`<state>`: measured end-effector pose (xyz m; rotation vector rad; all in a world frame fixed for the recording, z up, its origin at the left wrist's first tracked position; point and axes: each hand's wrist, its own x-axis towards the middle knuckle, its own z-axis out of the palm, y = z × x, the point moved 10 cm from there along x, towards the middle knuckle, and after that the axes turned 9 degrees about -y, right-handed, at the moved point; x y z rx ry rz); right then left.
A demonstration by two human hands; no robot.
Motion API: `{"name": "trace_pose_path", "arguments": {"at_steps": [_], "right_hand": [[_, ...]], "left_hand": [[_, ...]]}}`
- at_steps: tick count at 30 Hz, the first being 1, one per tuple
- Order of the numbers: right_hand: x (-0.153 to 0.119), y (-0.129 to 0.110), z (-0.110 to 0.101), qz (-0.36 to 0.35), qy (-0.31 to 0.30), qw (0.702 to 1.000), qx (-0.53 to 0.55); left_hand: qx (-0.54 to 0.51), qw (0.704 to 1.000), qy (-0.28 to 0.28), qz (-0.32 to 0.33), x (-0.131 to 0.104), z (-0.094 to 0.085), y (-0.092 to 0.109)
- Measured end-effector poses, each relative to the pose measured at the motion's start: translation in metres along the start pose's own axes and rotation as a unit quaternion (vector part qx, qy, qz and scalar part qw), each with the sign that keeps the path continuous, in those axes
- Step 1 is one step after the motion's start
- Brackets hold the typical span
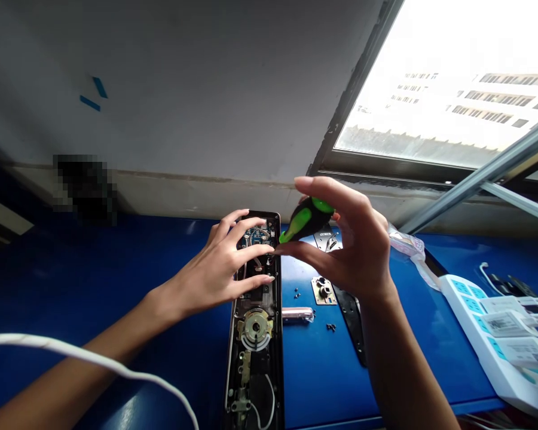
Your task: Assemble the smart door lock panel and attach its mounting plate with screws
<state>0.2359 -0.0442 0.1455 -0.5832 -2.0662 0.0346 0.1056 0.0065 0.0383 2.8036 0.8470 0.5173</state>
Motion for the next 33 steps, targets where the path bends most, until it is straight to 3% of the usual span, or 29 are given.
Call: {"name": "trace_pose_path", "arguments": {"at_steps": [4,11,16,21,26,33], "right_hand": [[0.0,0.006,0.0,0.049,-0.018,0.995,0.08],[-0.002,-0.004,-0.016,-0.004,0.047,0.999,0.007],[-0.001,0.003,-0.01,0.02,0.01,0.997,0.068],[-0.004,0.004,-0.021,0.015,0.06,0.998,0.02],[-0.001,0.007,-0.01,0.036,0.014,0.996,0.078],[-0.002,0.002,-0.018,0.015,0.063,0.998,0.012]], "left_hand": [[-0.031,0.999,-0.01,-0.019,0.0,-0.002,-0.007],[-0.124,0.989,-0.052,-0.058,-0.002,0.006,-0.014],[-0.13,0.989,-0.05,-0.054,-0.003,0.004,-0.016],[-0.129,0.989,-0.064,-0.042,-0.003,0.005,-0.017],[-0.126,0.987,-0.088,-0.054,-0.004,0.006,-0.019],[-0.138,0.985,-0.094,-0.049,-0.003,0.003,-0.016]]}}
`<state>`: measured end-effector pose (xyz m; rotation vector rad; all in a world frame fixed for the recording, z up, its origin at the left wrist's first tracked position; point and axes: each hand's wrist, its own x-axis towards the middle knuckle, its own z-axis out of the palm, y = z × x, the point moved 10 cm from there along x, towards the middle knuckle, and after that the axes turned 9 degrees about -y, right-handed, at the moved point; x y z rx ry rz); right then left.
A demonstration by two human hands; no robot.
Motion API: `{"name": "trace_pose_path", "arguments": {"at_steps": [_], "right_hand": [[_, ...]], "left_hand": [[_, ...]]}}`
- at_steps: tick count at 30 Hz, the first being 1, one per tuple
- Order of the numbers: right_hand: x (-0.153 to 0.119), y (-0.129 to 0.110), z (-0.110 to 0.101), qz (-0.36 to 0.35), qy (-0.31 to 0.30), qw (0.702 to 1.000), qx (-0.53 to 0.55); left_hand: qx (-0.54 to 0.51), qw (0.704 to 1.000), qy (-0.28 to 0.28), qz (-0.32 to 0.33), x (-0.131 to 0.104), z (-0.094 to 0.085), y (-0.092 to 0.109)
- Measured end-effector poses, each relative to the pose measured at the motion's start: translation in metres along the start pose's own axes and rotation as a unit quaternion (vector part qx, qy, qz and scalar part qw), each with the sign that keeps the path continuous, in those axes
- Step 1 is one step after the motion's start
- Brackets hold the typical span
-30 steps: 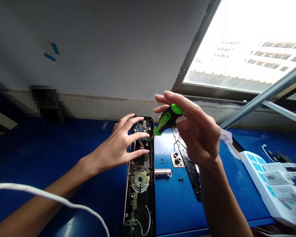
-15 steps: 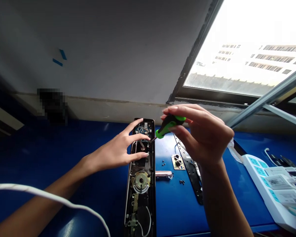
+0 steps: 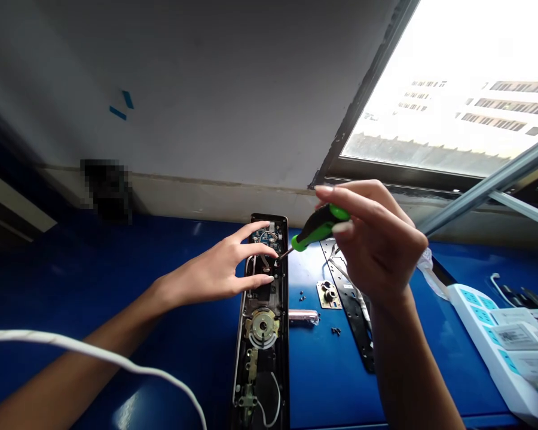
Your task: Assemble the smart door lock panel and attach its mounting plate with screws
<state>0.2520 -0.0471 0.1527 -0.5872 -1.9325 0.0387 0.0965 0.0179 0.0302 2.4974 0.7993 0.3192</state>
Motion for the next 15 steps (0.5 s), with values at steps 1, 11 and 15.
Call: {"name": "trace_pose_path", "arguments": {"at_steps": [1,11,15], "right_hand": [[0.0002,0.0018,0.0017,0.01,-0.005,1.0,0.01],[-0.0006,0.0008,0.0033,0.021,-0.03,0.999,0.012],[-0.0003,0.0013,0.0073,0.024,-0.049,0.998,0.039]], "left_hand": [[-0.003,1.0,-0.003,0.001,0.0003,-0.0001,0.0004],[-0.038,0.999,-0.022,-0.023,0.0003,-0.0004,-0.0004],[-0.036,0.999,-0.02,-0.02,0.0011,0.0011,0.0005]]}}
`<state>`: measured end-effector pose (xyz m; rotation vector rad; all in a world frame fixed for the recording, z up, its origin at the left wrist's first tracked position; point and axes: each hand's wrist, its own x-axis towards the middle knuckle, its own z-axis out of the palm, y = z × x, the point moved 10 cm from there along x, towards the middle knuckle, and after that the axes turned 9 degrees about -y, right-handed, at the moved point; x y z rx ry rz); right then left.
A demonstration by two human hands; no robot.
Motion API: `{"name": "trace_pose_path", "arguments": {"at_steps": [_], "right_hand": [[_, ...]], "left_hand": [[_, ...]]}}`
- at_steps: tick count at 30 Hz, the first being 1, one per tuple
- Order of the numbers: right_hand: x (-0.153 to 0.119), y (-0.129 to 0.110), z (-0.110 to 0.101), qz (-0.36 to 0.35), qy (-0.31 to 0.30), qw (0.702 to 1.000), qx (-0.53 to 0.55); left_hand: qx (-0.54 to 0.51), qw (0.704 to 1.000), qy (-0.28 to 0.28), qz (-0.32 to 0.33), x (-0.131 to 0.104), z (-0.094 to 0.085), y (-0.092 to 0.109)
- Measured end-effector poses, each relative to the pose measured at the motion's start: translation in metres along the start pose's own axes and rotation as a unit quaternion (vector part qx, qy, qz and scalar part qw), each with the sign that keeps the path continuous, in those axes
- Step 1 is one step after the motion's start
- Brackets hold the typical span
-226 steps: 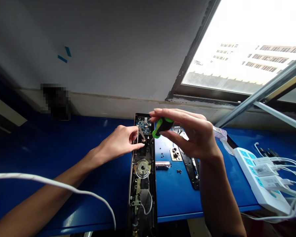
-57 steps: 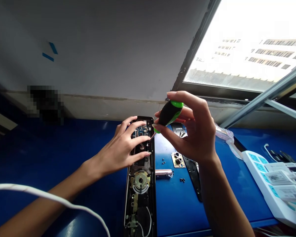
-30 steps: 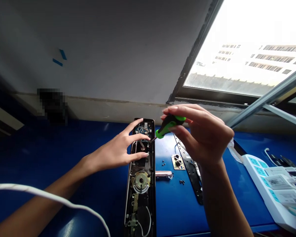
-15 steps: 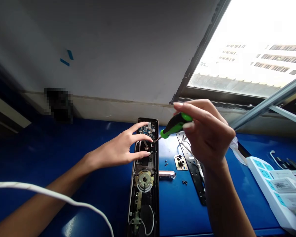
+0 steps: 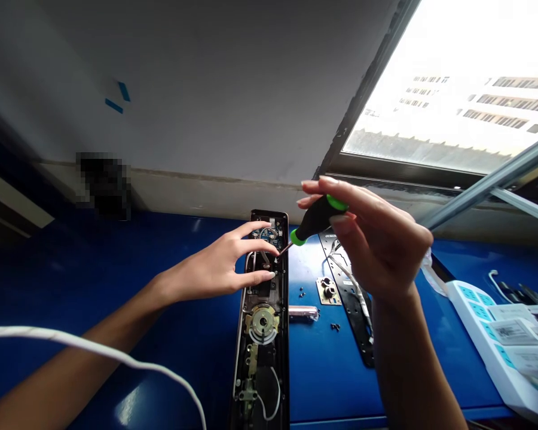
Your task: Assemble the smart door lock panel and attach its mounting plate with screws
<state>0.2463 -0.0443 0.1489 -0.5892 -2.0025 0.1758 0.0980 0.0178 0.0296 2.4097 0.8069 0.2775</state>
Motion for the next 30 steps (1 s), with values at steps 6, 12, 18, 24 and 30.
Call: {"name": "trace_pose_path", "arguments": {"at_steps": [6,12,18,24,30], "right_hand": [[-0.001,-0.001,-0.004,0.006,0.016,0.999,-0.038],[0.0,0.002,-0.002,0.012,-0.002,1.0,0.002],[0.0,0.005,-0.002,0.028,0.017,0.999,-0.027],[-0.002,0.005,-0.002,0.016,0.027,0.999,-0.015],[0.001,0.005,0.005,0.044,-0.008,0.999,0.0]], "left_hand": [[-0.002,1.0,0.014,-0.001,0.001,-0.002,0.0],[-0.023,0.999,0.029,0.0,0.0,-0.004,0.0],[-0.086,0.993,0.072,0.021,0.002,-0.013,0.004],[-0.089,0.993,0.075,0.012,0.002,-0.014,-0.002],[-0.065,0.997,0.024,0.029,0.001,-0.007,0.003]]}}
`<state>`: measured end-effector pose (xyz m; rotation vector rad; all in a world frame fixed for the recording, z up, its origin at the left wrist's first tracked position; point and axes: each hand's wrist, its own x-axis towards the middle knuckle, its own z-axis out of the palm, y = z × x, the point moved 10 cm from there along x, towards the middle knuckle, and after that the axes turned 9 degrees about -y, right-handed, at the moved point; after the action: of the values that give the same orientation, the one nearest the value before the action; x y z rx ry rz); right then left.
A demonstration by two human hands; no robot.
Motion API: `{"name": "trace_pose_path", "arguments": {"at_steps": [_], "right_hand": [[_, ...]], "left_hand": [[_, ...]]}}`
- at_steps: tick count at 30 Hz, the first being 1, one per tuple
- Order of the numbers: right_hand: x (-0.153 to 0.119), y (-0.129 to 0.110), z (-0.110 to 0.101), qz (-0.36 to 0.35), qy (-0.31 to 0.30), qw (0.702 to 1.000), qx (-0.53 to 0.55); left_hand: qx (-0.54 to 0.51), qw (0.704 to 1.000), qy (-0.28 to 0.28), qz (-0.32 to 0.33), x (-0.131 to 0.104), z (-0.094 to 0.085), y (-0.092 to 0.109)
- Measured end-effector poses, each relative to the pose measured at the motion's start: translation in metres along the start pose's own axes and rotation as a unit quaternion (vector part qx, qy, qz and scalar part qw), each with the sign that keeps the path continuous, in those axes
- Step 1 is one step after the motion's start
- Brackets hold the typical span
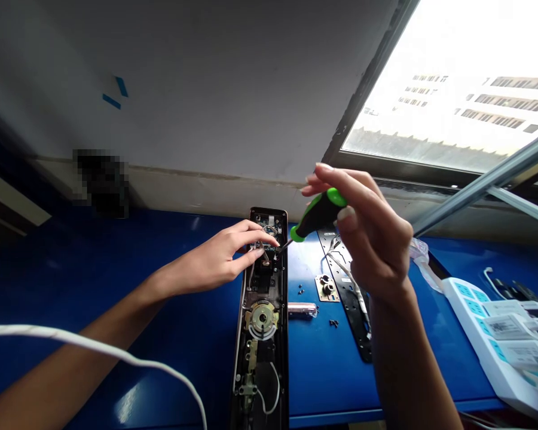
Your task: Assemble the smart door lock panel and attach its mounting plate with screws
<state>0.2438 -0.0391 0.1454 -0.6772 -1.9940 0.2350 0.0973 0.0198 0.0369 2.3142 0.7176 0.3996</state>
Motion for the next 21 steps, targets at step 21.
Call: {"name": "trace_pose_path", "arguments": {"at_steps": [21], "right_hand": [[-0.001,0.004,-0.003,0.012,0.011,1.0,0.017]], "left_hand": [[-0.076,0.996,0.022,-0.038,0.001,-0.003,-0.011]]}}
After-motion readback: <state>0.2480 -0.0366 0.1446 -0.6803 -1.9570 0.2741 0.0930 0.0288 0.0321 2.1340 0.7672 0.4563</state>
